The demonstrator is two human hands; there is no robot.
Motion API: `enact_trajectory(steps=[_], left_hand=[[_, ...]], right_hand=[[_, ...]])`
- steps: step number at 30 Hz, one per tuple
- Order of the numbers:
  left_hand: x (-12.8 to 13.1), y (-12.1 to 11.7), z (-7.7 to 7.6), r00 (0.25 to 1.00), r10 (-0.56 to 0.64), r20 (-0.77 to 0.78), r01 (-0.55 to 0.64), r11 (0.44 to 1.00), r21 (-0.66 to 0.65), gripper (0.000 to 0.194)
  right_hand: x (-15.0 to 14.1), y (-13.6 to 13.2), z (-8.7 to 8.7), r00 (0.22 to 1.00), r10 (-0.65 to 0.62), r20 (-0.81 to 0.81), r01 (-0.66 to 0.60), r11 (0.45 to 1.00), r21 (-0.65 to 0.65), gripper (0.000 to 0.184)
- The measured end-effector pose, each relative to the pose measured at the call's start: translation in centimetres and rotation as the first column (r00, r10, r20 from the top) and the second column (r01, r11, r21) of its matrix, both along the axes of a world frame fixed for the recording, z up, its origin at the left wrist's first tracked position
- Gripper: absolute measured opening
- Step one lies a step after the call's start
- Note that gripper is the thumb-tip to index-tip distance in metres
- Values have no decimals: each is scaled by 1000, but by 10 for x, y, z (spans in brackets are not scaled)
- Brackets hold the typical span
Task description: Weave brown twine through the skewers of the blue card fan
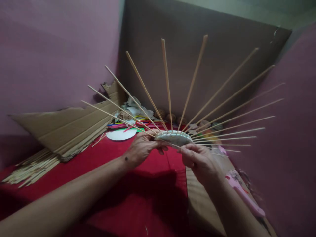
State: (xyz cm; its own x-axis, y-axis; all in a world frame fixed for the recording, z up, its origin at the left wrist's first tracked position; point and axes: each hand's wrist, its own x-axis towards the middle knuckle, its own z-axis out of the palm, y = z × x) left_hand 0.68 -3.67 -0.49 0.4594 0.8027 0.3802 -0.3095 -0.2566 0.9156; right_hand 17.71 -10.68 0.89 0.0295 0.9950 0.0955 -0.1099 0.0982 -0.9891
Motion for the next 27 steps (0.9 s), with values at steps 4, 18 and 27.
enact_trajectory(steps=[4,18,27], left_hand=[[-1,0,0,1000,21,-11,-21,999,28,11],[-12,-4,21,939,309,152,-318,947,35,22],[-43,23,36,833,487,262,-501,865,-15,9]], right_hand=[[1,-6,21,945,-197,260,144,967,209,16],[-4,2,28,367,-740,563,24,613,790,13],[40,-18,44,205,-837,508,163,541,825,14]])
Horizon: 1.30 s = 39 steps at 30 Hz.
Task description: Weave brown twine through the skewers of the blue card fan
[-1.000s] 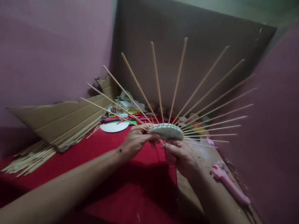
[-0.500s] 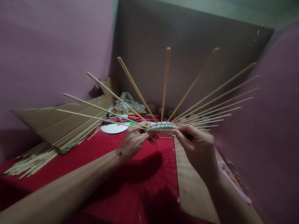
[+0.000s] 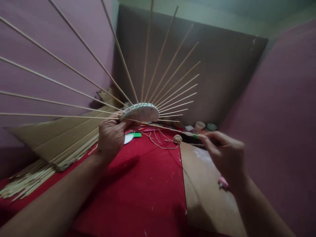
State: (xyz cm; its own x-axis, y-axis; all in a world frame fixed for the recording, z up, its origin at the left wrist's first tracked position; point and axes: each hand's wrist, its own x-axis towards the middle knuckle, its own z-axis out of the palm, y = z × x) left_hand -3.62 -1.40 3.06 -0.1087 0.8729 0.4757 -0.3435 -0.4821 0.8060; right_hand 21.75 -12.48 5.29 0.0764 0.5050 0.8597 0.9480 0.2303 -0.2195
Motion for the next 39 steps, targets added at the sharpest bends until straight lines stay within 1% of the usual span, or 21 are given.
enact_trajectory(steps=[3,6,7,8,9,10,11,12,14,15,17,18,20,21,22,23,24,26,31,35,39], left_hand=[[0,4,-4,997,-76,8,76,997,-20,11],[3,-4,-4,990,-116,-84,113,993,-39,13],[4,-8,-4,986,-120,-112,115,992,-46,13],[6,-12,-3,983,-124,-133,117,992,-53,14],[7,-16,-2,980,-133,-148,125,990,-59,13],[9,-20,-2,977,-144,-158,136,989,-62,11],[11,-23,-2,974,-156,-165,147,987,-63,9],[12,-25,-3,970,-170,-174,161,985,-65,7],[16,-29,-6,959,-198,-201,188,980,-72,6],[19,-30,-9,953,-209,-218,197,978,-75,8],[23,-33,-14,945,-221,-240,210,975,-70,13],[24,-35,-16,943,-232,-240,223,973,-64,14],[27,-38,-20,934,-271,-232,266,963,-54,15],[28,-39,-21,929,-291,-230,286,957,-55,16],[28,-41,-21,924,-303,-232,298,953,-58,17],[28,-41,-21,922,-304,-241,298,953,-61,17],[27,-42,-21,921,-296,-254,290,955,-62,17],[26,-41,-20,919,-278,-280,270,961,-65,16],[26,-37,-21,890,-342,-301,331,940,-89,10],[29,-41,-22,877,-375,-301,359,927,-109,17],[32,-45,-25,876,-374,-306,365,927,-89,18]], right_hand=[[16,-10,16,996,-82,-20,83,996,28,14],[38,-7,15,983,-184,-8,184,983,27,16],[45,-4,11,972,-233,-8,233,972,-32,16],[52,-1,4,961,-275,13,274,950,-148,16],[56,2,-4,963,-247,108,269,901,-339,14],[58,4,-12,967,-155,203,241,821,-518,16],[56,4,-19,968,-39,246,185,773,-606,24],[50,4,-25,965,50,258,132,757,-640,30],[27,0,-31,970,133,203,18,795,-607,35],[11,-2,-32,973,176,148,-52,795,-604,37],[-27,-5,-32,959,284,6,-225,774,-592,19],[-45,-4,-32,943,324,-81,-314,778,-544,14],[-76,0,-36,881,395,-259,-471,776,-419,24],[-87,2,-39,825,451,-341,-558,746,-363,26],[-95,4,-41,774,460,-435,-612,719,-330,24],[-99,6,-43,739,449,-503,-636,712,-297,19],[-101,8,-44,722,430,-543,-638,717,-281,14],[-98,9,-41,742,405,-535,-599,759,-256,6],[-82,9,-23,844,477,-244,-515,848,-126,8],[-80,12,-20,950,302,73,-307,949,68,7],[-83,13,-24,971,182,156,-208,964,165,9]])
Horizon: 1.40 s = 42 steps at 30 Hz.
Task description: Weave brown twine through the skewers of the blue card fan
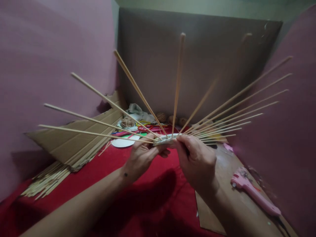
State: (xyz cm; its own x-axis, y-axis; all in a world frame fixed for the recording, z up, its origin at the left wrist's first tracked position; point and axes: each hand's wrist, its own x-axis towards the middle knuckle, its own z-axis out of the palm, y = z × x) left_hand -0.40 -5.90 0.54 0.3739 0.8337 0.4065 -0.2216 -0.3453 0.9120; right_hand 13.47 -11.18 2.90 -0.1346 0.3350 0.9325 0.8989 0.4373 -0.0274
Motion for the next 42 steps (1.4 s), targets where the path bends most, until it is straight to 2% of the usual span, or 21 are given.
enact_trajectory(steps=[4,8,11,15,19,24,28,32,42], left_hand=[[1,-2,-3,1000,1,0,-1,1000,16,15],[0,-4,-3,1000,14,0,-14,1000,-10,15],[-1,-5,-2,999,29,-14,-29,999,-25,15],[-1,-7,-2,1000,30,6,-30,999,-32,17],[0,-5,-3,999,29,36,-27,998,-48,17],[1,-3,-4,1000,14,26,-14,999,-29,17],[0,-3,-3,999,47,15,-47,999,-19,14],[-1,-1,-4,999,48,-7,-47,999,7,14],[0,2,-8,1000,20,-17,-21,999,-33,17]], right_hand=[[-2,0,-1,998,-66,-2,66,998,12,11],[-2,1,-2,997,-76,-13,76,997,2,13],[0,0,-3,995,-46,-89,46,999,7,15],[3,-2,-5,972,0,-237,-16,998,-66,14],[5,-2,-7,927,32,-374,-96,984,-152,14],[6,0,-8,871,85,-484,-201,960,-193,13],[10,1,-7,831,58,-554,-205,957,-206,12],[13,4,-7,743,45,-667,-282,926,-252,10],[12,7,-14,640,116,-760,-403,893,-202,10]])
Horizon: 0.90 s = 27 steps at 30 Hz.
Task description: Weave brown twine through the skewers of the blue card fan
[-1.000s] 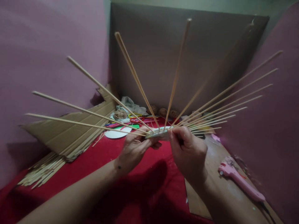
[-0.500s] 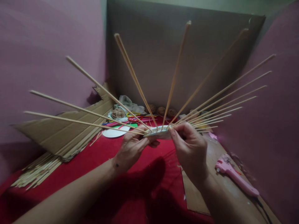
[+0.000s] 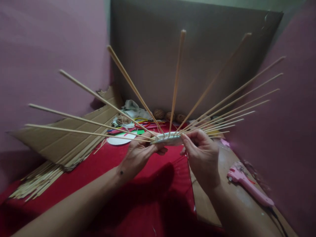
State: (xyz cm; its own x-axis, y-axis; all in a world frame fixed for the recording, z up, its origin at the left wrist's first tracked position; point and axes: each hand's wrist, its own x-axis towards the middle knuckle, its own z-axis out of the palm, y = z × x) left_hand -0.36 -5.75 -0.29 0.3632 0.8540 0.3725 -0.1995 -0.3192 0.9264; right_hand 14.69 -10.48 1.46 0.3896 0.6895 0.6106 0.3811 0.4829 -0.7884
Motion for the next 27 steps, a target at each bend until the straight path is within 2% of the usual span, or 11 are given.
enact_trajectory(steps=[8,10,14,20,27], left_hand=[[-1,0,3,993,66,-102,-63,998,30,22],[-1,0,6,992,51,-112,-51,999,11,17],[-1,-1,10,988,45,-147,-47,999,-10,20],[-1,4,5,997,79,-25,-81,993,-81,30],[-1,14,-1,992,-7,127,30,984,-175,23]], right_hand=[[5,2,-6,996,66,-58,-65,998,14,11],[6,4,-8,994,84,-67,-84,996,8,11],[5,9,-13,996,74,-57,-75,997,-3,11],[10,14,-15,999,9,-45,-9,1000,4,11],[22,14,-14,987,-162,0,162,987,-15,11]])
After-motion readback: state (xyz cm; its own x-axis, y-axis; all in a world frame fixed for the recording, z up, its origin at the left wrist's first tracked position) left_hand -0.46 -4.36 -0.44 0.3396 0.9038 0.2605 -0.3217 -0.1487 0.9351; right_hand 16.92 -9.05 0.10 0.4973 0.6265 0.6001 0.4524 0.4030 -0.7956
